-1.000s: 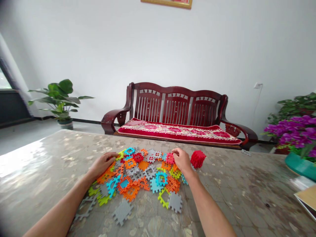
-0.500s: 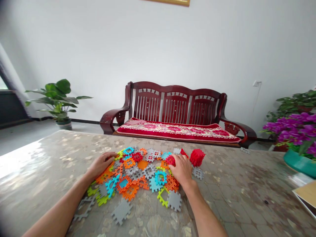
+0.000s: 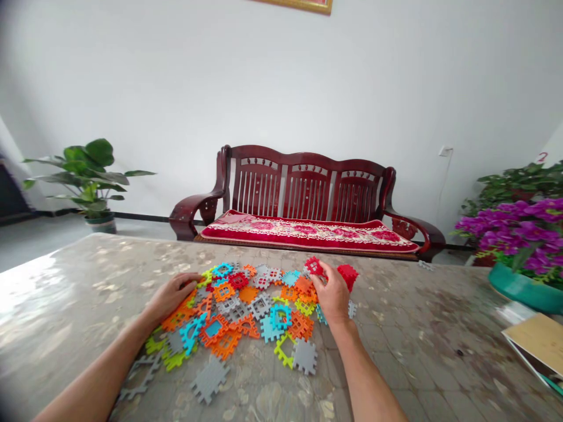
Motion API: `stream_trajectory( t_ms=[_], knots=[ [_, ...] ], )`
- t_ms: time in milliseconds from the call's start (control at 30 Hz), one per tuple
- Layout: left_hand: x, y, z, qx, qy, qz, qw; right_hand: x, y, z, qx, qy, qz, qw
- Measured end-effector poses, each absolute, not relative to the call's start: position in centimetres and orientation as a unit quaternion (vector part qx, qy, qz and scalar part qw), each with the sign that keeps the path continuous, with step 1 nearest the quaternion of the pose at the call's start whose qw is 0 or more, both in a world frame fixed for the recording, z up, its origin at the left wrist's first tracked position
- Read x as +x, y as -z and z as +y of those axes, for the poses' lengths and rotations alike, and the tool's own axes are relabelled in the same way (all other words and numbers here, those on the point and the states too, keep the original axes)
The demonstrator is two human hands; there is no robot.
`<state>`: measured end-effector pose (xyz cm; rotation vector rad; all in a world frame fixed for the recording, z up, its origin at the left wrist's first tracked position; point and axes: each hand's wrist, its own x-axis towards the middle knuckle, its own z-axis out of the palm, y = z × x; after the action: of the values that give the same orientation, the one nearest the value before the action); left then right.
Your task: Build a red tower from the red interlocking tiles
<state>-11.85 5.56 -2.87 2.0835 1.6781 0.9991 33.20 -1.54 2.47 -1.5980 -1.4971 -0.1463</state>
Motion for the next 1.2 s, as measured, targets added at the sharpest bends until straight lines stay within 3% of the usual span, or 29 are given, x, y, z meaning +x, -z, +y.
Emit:
stream_trajectory(
  t_ms=[233, 633, 1200],
  knots=[
    [-11.8, 2.9, 5.6, 0.725, -0.341, 0.582, 0.138, 38.0, -5.0, -2.3, -0.71, 0.164, -0.523, 0.442],
    [-11.8, 2.6, 5.5, 0.719, -0.338, 0.589, 0.145, 40.6, -4.4, -2.3, -0.788, 0.116, -0.491, 0.354],
    [-11.8, 2.7, 5.4, 0.724, -0.347, 0.578, 0.143, 39.4, -1.1, -0.8, -0.764, 0.036, -0.455, 0.457]
  ],
)
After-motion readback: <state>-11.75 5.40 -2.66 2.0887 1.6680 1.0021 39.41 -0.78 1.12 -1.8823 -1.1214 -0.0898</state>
